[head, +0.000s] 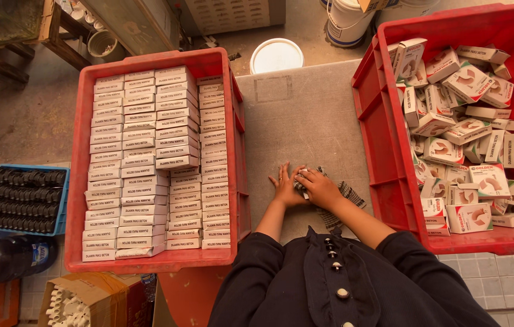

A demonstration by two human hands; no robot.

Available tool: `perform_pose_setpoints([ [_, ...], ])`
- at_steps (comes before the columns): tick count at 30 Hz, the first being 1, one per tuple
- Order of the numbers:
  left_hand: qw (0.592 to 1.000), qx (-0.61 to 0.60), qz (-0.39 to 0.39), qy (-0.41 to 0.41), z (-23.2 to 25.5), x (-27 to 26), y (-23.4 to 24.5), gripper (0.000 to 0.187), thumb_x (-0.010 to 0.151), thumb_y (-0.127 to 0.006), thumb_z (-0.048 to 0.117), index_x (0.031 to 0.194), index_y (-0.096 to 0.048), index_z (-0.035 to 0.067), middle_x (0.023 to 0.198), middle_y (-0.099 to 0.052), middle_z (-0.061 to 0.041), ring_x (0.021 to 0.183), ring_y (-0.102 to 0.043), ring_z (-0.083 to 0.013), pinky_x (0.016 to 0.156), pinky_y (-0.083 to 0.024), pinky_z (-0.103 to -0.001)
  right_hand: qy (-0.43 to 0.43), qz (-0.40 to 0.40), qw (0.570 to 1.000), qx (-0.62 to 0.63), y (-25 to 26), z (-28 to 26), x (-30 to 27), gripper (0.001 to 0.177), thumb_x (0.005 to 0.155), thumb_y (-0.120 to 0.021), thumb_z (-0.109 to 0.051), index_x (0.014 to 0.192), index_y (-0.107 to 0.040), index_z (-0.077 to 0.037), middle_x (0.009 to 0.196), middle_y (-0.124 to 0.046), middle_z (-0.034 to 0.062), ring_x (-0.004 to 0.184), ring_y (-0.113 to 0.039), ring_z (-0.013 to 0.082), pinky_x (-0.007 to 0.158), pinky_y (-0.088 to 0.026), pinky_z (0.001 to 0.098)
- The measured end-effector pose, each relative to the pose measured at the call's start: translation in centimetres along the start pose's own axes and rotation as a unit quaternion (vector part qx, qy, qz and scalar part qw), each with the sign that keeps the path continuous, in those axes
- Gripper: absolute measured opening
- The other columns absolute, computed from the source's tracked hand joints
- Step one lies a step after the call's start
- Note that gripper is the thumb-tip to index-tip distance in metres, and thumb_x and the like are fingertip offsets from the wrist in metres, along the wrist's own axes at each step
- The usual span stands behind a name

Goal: The person repeatedly wipes small white boxes with a checkered cloth on a table surface and then stacks them into a red crate. The task involves picking up boxes from a pile, wiping them, and placing them in an organized stack.

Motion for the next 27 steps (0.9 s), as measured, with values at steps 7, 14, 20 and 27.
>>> perform_pose_setpoints([
  [7, 1.0, 0.004, 0.004, -0.008, 0.6, 0.4, 0.3, 0.118, 0.037, -0.091, 0.039, 0.141, -0.036, 0.039, 0.156, -0.013, -0.016, 0.148, -0.005, -0.0425, 0.106, 0.002, -0.079, -0.025, -0.028, 0.999, -0.018, -0.4, 0.7, -1.8, 0.044, 0.083, -0.05, -0.008, 0.123, -0.061, -0.02, 0.12, -0.06, 0.0062, 0.109, -0.06, 0.0274, 0.095, -0.048, 0.0371],
  [14, 1.0, 0.012, 0.001, -0.011, -0.3, 0.6, -0.5, 0.113, 0.044, -0.087, 0.032, 0.142, -0.034, 0.039, 0.156, -0.014, -0.017, 0.148, -0.006, -0.044, 0.107, 0.001, -0.079, -0.115, -0.089, 0.986, 0.076, 2.2, 1.2, -2.9, 0.044, 0.084, -0.05, -0.005, 0.122, -0.064, -0.021, 0.122, -0.061, 0.0075, 0.108, -0.062, 0.0309, 0.089, -0.053, 0.0383],
  [20, 0.999, 0.037, -0.016, -0.001, -1.1, 1.1, -1.4, 0.116, 0.042, -0.09, 0.038, 0.144, -0.035, 0.026, 0.158, -0.01, -0.02, 0.148, -0.004, -0.0455, 0.107, 0.001, -0.079, -0.143, -0.084, 0.986, 0.021, 2.8, 2.4, 0.7, 0.051, 0.087, -0.049, -0.007, 0.135, -0.056, -0.022, 0.135, -0.054, 0.0074, 0.115, -0.058, 0.0311, 0.091, -0.054, 0.0391],
  [27, 0.999, 0.023, -0.03, 0.002, -1.2, 1.0, -1.3, 0.126, 0.045, -0.09, 0.028, 0.151, -0.023, 0.04, 0.158, -0.01, -0.017, 0.148, -0.004, -0.0434, 0.106, 0.002, -0.079, -0.051, -0.105, 0.992, -0.056, 0.6, -1.4, -4.4, 0.057, 0.083, -0.048, -0.005, 0.139, -0.051, -0.019, 0.142, -0.048, 0.0064, 0.112, -0.056, 0.034, 0.078, -0.059, 0.0408],
])
Point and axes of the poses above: each hand's wrist, its own x-axis towards the middle knuckle, its own y-axis out of the back of the hand, z = x × y, the point moved 10 cm from there along x, towards the middle knuckle
